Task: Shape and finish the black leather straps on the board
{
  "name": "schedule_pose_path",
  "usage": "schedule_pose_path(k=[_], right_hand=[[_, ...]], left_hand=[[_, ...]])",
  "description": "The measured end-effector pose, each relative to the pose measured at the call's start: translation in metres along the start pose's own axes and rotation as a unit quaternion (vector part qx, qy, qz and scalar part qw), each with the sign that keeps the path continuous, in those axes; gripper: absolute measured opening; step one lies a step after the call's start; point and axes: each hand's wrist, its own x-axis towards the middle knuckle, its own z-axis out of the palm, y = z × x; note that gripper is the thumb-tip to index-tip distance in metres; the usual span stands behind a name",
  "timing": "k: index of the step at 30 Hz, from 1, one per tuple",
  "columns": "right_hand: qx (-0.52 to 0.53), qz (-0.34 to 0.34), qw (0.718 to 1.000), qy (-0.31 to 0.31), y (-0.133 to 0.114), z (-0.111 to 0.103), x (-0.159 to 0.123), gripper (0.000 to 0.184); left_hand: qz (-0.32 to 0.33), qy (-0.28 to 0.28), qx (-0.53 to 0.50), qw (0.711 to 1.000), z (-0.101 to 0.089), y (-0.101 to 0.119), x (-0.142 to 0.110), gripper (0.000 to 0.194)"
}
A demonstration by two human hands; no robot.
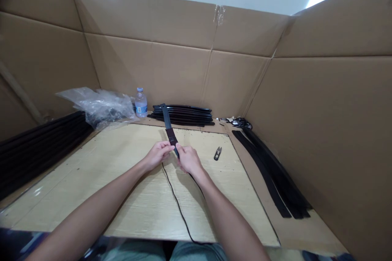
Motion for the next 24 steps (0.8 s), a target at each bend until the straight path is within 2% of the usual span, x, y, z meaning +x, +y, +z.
schedule_pose_path(k=[6, 16, 24], right_hand=[[0.019, -0.031, 0.999, 0.001, -0.005, -0.003, -0.003, 0.033], [0.087, -0.054, 0.994, -0.043, -0.019, -0.003, -0.002, 0.033], [0.048, -0.041, 0.997, -0.035, -0.02, -0.008, -0.006, 0.033]], left_hand=[[0.015, 0.005, -0.01, 1.0, 0.005, -0.002, 0.0, 0.026], [0.022, 0.002, -0.024, 0.999, 0.009, -0.003, -0.001, 0.026], [0.024, -0.001, -0.029, 0.999, 0.008, -0.002, 0.0, 0.029]])
